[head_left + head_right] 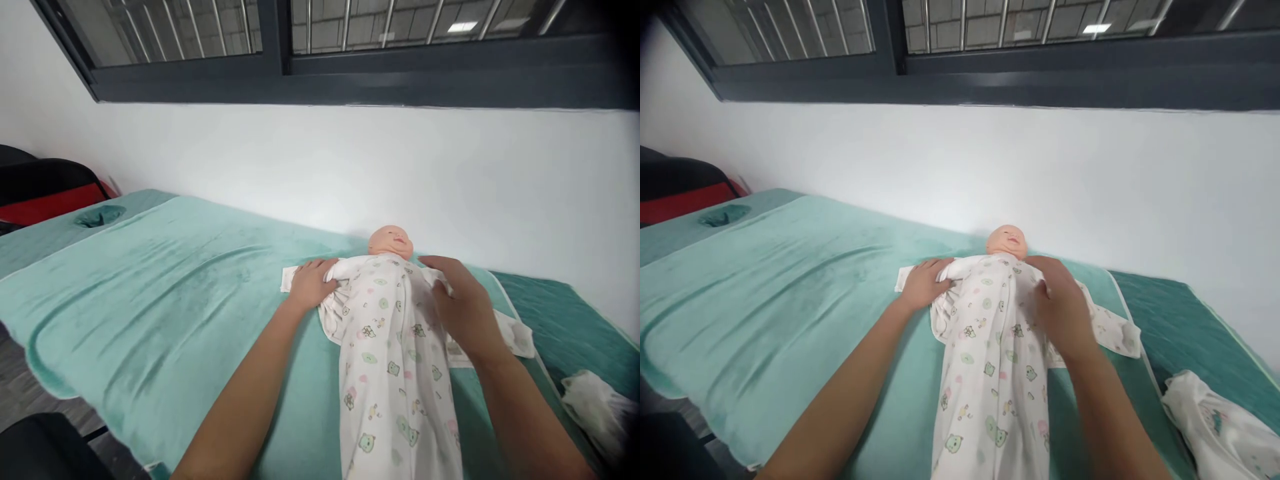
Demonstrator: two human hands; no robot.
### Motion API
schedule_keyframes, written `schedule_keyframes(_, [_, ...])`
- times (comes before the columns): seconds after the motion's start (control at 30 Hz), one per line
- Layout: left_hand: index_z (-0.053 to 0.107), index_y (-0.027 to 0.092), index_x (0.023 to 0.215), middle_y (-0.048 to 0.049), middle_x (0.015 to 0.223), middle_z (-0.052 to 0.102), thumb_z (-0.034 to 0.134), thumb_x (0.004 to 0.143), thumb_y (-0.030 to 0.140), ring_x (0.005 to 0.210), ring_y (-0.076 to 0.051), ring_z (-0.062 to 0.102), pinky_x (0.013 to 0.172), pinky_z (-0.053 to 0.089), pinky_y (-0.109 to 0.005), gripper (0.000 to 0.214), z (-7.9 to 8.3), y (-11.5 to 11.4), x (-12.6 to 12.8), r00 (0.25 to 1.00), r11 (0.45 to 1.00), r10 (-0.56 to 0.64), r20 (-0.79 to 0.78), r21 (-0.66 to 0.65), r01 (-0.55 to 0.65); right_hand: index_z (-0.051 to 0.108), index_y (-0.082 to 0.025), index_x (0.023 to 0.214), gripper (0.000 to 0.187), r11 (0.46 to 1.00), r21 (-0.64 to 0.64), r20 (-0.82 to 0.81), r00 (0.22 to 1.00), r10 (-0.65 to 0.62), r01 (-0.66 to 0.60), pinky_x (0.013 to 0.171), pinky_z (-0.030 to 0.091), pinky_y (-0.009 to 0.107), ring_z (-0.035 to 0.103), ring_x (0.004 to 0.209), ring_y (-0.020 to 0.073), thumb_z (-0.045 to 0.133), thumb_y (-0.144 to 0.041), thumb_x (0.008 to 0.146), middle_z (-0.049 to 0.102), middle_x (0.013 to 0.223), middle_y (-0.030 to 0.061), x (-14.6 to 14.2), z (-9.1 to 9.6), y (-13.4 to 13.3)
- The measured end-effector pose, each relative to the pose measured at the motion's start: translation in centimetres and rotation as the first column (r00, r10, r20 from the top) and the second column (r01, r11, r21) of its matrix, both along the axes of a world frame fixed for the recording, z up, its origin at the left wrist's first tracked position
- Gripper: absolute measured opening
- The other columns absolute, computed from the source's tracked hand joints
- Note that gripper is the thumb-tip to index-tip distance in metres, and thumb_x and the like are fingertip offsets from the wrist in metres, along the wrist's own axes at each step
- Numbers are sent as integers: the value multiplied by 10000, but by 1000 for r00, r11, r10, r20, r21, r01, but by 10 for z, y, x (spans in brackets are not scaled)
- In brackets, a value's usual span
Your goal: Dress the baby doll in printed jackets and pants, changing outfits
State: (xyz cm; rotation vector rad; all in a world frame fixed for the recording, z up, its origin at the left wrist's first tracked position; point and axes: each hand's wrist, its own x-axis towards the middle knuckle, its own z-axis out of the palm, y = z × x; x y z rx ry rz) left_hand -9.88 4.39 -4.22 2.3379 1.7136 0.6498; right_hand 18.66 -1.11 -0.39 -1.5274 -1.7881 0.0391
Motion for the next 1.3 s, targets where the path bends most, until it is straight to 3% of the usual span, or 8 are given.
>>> schedule_keyframes(0.13, [539,330,1403,-31,1339,632,547,884,324,1227,-270,560,1020,426,-417,519,-1,0,1,1000,999,10,25,33,-11,597,-222,1252,415,943,-178,241,917,318,-280,980,460,384,565,1193,255,422,-132,886,635,1281,75,-74,27,26])
schedule_keyframes(0.27, [578,294,1352,-39,1306,653,540,874,283,1214,-253,580,1017,438,-381,480,2,2,4,998,999,16,65,29,-18,643,-156,1134,318,900,-377,536,740,406,-220,859,467,366,594,1042,270,448,-109,886,656,1134,140,-124,26,59])
schedule_keyframes(0.4, [611,259,1271,-56,1248,688,531,883,295,1176,-261,606,952,461,-367,398,4,6,7,995,995,76,70,52,-80,625,-121,1195,334,902,-392,579,712,397,-184,926,435,438,536,1158,325,442,-145,916,608,1241,185,-142,18,75])
schedule_keyframes(0.5, [636,274,1209,-49,1230,700,505,905,319,1146,-265,623,901,465,-368,334,3,9,9,990,988,135,49,68,-138,644,-140,1185,328,882,-440,596,679,429,-171,904,454,427,571,1136,309,453,-163,919,622,1248,169,-145,16,85])
schedule_keyframes(0.7, [640,303,1196,-6,1234,691,492,905,286,1104,-242,638,844,468,-346,327,-1,10,8,981,972,187,49,132,-192,693,-201,1089,263,827,-550,620,606,499,-118,740,497,370,680,914,282,615,-263,846,720,1020,107,-144,26,99])
schedule_keyframes(0.9, [623,337,1272,22,1300,649,464,906,195,1073,-209,644,777,465,-307,424,1,4,4,979,962,171,108,199,-190,641,-234,1189,317,853,-508,670,566,481,-125,762,476,352,645,1041,298,591,-391,917,685,1125,120,-125,45,90])
schedule_keyframes(1.07, [662,366,1252,40,1301,652,396,953,184,1074,-187,645,761,456,-288,439,-1,2,1,972,972,170,164,136,-193,605,-268,1227,305,885,-452,707,558,435,-117,745,444,329,610,1068,287,552,-387,951,638,1167,112,-98,57,87])
schedule_keyframes(1.3, [608,367,1324,40,1316,650,391,878,80,1067,-196,646,750,455,-299,572,-5,1,-1,975,985,148,166,63,-160,610,-254,1199,281,914,-401,737,570,364,-65,679,394,318,606,977,268,522,-375,961,618,1125,101,-76,69,79])
